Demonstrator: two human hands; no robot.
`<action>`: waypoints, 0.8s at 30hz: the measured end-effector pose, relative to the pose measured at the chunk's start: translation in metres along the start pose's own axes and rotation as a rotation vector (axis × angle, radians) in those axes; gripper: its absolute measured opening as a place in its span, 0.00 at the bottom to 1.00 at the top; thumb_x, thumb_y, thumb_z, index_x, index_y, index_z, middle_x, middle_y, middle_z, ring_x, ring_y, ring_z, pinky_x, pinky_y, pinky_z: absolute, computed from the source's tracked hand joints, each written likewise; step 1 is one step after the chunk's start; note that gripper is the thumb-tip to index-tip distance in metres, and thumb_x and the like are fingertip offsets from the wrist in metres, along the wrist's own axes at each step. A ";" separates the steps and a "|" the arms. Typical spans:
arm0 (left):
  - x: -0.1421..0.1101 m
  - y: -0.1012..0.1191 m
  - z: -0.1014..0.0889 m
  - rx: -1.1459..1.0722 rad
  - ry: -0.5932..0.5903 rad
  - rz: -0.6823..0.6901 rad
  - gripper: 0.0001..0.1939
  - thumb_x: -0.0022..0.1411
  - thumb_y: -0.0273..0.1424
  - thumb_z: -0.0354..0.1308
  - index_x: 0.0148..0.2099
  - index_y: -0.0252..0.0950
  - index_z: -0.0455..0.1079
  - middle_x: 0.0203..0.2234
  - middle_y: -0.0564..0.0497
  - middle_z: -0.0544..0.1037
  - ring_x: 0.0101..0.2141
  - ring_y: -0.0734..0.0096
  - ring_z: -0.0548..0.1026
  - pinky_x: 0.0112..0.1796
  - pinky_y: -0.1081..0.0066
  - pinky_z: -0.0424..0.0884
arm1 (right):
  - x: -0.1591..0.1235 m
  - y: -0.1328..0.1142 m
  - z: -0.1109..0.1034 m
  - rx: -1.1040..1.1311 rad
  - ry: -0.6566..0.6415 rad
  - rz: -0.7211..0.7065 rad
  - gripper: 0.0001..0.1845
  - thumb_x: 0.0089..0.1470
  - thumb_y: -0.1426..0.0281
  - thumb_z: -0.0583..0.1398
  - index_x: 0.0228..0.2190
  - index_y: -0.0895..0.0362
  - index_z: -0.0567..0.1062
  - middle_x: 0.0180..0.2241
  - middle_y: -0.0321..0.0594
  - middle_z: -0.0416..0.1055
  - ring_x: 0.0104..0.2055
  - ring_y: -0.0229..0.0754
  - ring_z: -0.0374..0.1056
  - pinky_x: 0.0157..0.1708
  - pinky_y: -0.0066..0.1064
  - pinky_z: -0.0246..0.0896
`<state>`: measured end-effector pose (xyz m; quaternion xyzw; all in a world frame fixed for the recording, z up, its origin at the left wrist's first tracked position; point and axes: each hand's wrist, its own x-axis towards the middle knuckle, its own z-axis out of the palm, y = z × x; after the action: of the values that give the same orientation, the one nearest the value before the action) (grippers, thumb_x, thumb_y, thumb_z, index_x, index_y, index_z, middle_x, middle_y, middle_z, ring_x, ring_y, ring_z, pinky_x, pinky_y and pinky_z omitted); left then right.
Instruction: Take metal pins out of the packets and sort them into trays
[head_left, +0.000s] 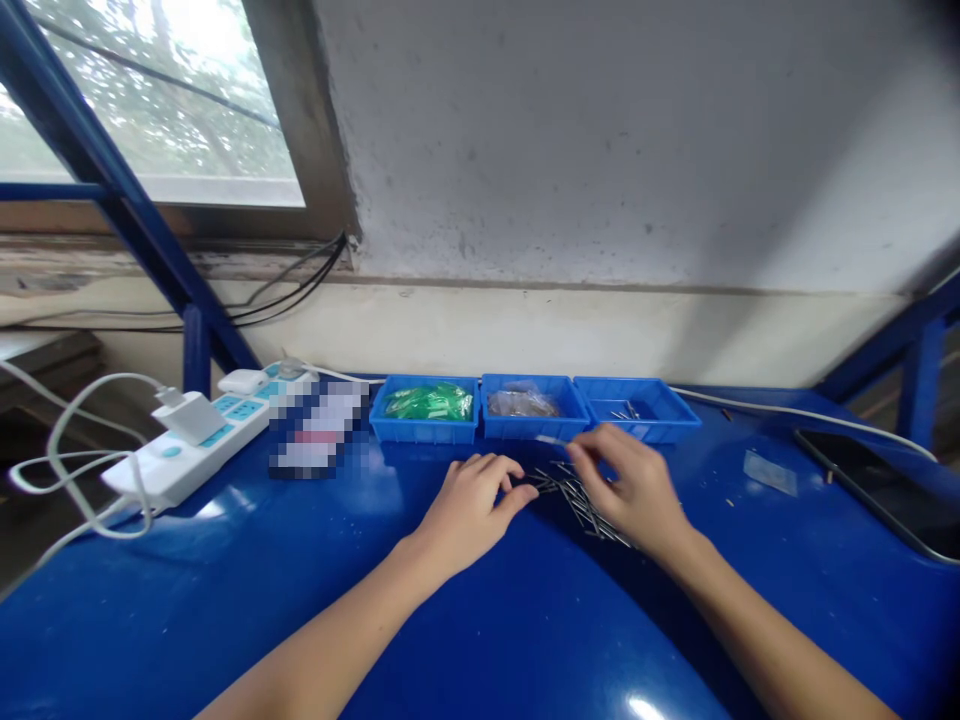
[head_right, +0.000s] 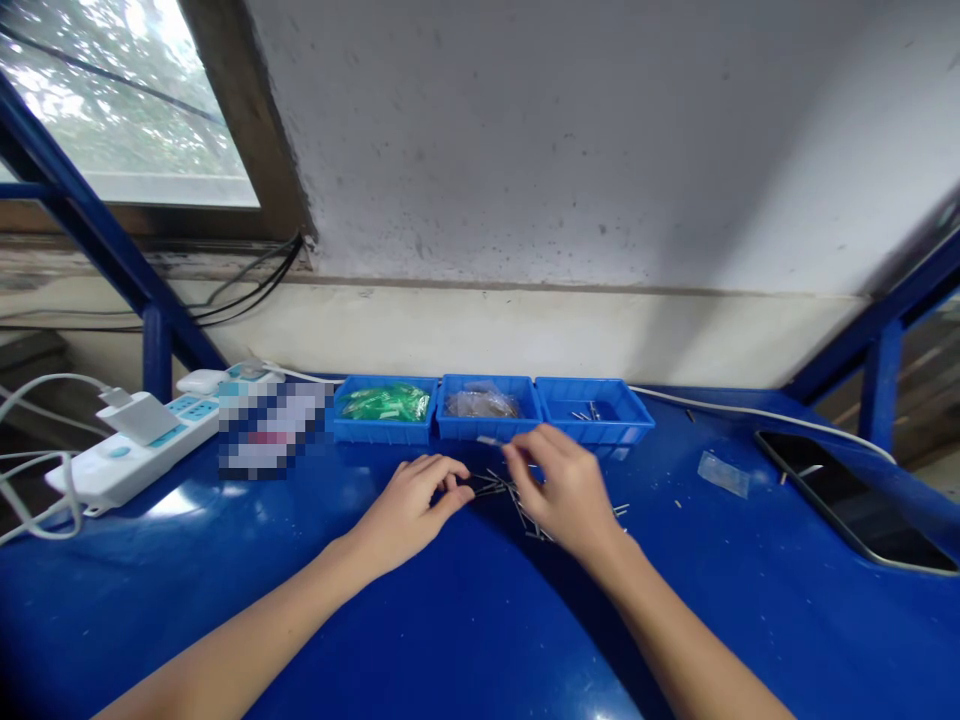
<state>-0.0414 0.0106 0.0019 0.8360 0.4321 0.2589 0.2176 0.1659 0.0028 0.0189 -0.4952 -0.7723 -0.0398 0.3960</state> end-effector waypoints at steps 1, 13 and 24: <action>0.000 0.000 0.002 0.058 -0.004 0.005 0.11 0.63 0.40 0.53 0.42 0.39 0.68 0.34 0.52 0.74 0.38 0.62 0.70 0.40 0.61 0.62 | 0.003 0.009 -0.005 -0.092 0.074 0.071 0.11 0.58 0.65 0.53 0.29 0.58 0.71 0.23 0.38 0.67 0.25 0.39 0.64 0.27 0.29 0.57; -0.003 0.002 0.009 0.331 -0.044 0.005 0.07 0.63 0.24 0.48 0.35 0.36 0.66 0.34 0.48 0.71 0.39 0.60 0.66 0.38 0.60 0.59 | -0.008 -0.014 0.020 0.102 -0.299 0.112 0.16 0.58 0.63 0.53 0.45 0.56 0.70 0.28 0.38 0.70 0.29 0.39 0.68 0.30 0.30 0.62; 0.001 -0.003 0.008 0.029 0.060 0.032 0.11 0.67 0.24 0.41 0.35 0.36 0.63 0.32 0.50 0.71 0.35 0.65 0.65 0.38 0.64 0.64 | -0.016 -0.017 0.034 0.122 -0.274 -0.035 0.07 0.57 0.73 0.53 0.38 0.56 0.70 0.32 0.43 0.68 0.34 0.42 0.66 0.33 0.32 0.62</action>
<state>-0.0375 0.0123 -0.0062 0.8377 0.4288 0.2809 0.1885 0.1365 -0.0020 -0.0090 -0.4574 -0.8286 0.0679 0.3155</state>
